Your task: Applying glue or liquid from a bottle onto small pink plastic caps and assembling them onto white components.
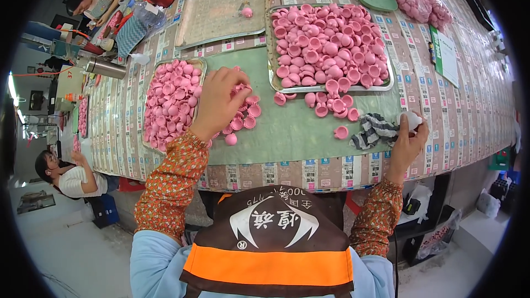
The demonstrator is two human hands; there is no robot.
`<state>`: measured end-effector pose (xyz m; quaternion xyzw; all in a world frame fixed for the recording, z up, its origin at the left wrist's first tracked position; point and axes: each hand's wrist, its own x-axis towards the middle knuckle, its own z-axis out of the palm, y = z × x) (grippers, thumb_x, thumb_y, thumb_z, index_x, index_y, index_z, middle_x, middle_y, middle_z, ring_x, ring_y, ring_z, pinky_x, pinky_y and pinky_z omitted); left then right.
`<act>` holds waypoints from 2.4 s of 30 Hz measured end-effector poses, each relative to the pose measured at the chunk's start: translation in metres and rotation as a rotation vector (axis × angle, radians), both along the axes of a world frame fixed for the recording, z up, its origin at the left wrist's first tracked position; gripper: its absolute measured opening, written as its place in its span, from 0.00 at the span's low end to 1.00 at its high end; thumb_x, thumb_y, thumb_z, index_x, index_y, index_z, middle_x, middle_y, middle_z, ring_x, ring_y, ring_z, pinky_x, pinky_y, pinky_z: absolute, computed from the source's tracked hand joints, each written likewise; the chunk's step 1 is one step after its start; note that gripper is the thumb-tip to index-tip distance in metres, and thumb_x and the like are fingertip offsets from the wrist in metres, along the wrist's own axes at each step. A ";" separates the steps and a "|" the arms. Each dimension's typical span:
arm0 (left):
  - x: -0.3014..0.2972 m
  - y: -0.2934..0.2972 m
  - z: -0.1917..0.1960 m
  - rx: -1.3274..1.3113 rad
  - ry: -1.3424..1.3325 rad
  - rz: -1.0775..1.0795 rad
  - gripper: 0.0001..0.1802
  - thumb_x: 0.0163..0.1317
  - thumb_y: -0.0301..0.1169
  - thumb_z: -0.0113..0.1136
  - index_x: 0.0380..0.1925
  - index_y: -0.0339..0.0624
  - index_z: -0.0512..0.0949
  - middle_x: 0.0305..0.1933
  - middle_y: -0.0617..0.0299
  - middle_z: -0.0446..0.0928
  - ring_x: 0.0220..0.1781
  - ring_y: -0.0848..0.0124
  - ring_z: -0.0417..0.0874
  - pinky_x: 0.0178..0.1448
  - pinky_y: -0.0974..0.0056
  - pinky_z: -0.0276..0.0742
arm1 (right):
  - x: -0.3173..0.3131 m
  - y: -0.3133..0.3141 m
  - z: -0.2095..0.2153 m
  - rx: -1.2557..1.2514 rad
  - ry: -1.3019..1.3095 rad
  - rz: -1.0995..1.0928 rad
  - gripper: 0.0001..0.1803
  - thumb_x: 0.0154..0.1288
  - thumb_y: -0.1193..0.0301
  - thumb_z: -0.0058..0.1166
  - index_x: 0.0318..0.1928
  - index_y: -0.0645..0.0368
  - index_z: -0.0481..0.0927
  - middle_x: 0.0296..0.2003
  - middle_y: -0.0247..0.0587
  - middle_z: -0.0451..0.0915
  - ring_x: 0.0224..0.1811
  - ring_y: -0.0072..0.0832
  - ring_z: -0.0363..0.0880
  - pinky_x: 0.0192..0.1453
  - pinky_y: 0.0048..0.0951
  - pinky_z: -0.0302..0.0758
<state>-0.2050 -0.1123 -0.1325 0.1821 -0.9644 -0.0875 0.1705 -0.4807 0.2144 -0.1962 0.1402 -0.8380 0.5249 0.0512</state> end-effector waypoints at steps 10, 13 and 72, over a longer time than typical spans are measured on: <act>0.028 0.103 0.009 1.563 0.401 0.078 0.08 0.71 0.28 0.56 0.48 0.42 0.75 0.38 0.67 0.77 0.39 0.79 0.76 0.43 0.72 0.74 | 0.092 -0.037 0.068 -0.429 -0.259 0.559 0.17 0.62 0.80 0.60 0.49 0.59 0.71 0.42 0.38 0.77 0.43 0.24 0.76 0.47 0.26 0.75; 0.030 0.133 0.002 1.741 0.452 0.164 0.08 0.71 0.28 0.57 0.48 0.41 0.74 0.39 0.64 0.79 0.40 0.78 0.79 0.42 0.71 0.77 | 0.140 -0.057 0.073 -0.416 -0.495 0.749 0.21 0.53 0.81 0.64 0.47 0.59 0.72 0.39 0.36 0.78 0.38 0.22 0.77 0.42 0.22 0.75; 0.076 0.158 -0.015 2.310 0.454 0.187 0.25 0.72 0.28 0.53 0.68 0.41 0.64 0.65 0.49 0.72 0.53 0.69 0.83 0.59 0.63 0.83 | 0.160 -0.035 0.070 -0.134 0.103 1.193 0.22 0.43 0.74 0.72 0.41 0.62 0.79 0.23 0.42 0.79 0.18 0.35 0.75 0.21 0.33 0.67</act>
